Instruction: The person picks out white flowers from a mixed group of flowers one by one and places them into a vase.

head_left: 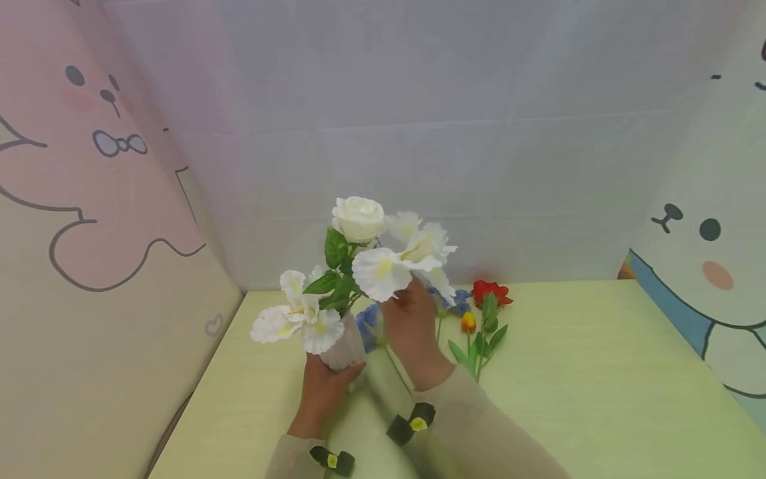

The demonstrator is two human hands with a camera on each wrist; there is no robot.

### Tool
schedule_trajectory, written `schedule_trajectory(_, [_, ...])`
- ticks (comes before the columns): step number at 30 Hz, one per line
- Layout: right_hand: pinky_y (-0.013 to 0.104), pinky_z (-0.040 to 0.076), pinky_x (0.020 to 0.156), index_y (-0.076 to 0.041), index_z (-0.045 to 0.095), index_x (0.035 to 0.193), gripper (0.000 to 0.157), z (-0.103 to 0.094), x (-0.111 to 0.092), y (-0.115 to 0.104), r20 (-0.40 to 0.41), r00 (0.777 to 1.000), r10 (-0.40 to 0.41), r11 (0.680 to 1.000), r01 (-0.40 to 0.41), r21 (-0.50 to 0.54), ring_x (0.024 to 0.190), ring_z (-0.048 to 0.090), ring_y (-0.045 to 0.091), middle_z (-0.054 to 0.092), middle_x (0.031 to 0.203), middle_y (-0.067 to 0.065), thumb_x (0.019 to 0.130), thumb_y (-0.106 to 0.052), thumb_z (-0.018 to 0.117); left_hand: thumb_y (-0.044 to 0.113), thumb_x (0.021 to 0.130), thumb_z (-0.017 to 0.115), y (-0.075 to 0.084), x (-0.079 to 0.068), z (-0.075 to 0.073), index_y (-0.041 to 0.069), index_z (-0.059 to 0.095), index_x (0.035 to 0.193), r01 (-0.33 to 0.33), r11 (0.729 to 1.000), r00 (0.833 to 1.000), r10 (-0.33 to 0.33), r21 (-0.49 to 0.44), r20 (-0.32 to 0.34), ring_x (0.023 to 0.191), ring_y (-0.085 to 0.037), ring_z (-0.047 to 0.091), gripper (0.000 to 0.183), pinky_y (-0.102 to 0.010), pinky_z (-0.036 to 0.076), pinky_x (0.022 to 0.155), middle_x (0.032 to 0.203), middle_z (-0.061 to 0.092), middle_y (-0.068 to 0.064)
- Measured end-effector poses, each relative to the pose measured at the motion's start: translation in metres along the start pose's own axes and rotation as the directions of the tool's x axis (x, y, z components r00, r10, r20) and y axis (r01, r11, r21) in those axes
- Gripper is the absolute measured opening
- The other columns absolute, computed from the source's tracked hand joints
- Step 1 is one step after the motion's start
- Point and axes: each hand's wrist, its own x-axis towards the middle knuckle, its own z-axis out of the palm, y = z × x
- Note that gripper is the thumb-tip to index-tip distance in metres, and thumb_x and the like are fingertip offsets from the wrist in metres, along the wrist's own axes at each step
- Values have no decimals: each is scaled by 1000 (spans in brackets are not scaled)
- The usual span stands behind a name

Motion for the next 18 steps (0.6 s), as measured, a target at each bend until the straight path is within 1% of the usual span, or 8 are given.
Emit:
schedule_trajectory(3, [31,56,79,-1,70,115,22,3,-1,6,13,1000,1,998,-1,67,97,68,20,73,108,10,94,4,69,16,76,94,0,0,0,8,40,140,-1,1000,1000,1,2,-2,106,-26,58,84,-49,46,93,119,60,-14])
schedule_trajectory(6, [32,56,76,0,71,113,20,5,-4,11,13,999,42,996,-43,74,93,69,21,74,105,11,93,2,70,15,75,94,0,0,0,7,40,139,1,1000,1000,-1,12,-5,105,-28,58,84,-50,46,93,118,60,-14])
schedule_trajectory(10, [33,55,78,-3,71,113,20,8,-8,17,2,992,124,992,-124,11,92,69,19,75,103,10,93,-2,71,15,75,94,1,-1,0,5,41,140,0,1000,1000,0,25,-7,106,-28,58,84,-50,46,92,118,60,-15])
schedule_trajectory(12, [35,55,80,-4,71,114,21,8,-11,19,3,989,147,989,-147,-12,94,69,20,75,104,9,93,-3,71,15,74,94,1,0,0,5,40,140,-5,1000,1000,5,24,-6,106,-28,58,85,-51,46,93,119,60,-15])
schedule_trajectory(13, [37,56,83,-5,71,115,22,8,-12,20,9,988,157,988,-157,-6,97,70,21,75,106,9,94,-4,72,15,74,94,0,0,0,5,40,140,-7,1000,1000,7,24,-7,106,-28,58,86,-51,46,93,119,60,-15])
schedule_trajectory(15, [40,56,85,-4,71,116,23,9,-13,22,22,987,160,987,-160,-2,100,70,24,74,108,10,94,-4,72,14,74,94,0,0,0,6,39,141,-10,1000,1000,10,22,-9,107,-29,57,87,-51,45,94,120,59,-15])
schedule_trajectory(16, [41,56,86,-4,71,116,23,9,-13,22,22,988,155,988,-154,-24,101,70,25,75,108,10,93,-4,73,14,74,94,-1,0,0,5,39,141,-10,1000,1000,10,23,-10,107,-29,57,87,-51,45,94,120,59,-15])
schedule_trajectory(18, [44,56,89,-2,71,115,25,9,-14,24,23,992,121,988,-118,-98,102,70,28,74,108,12,90,-3,76,14,74,94,-1,0,0,5,38,141,-7,1000,1000,7,29,-12,107,-29,57,87,-52,45,94,120,59,-15])
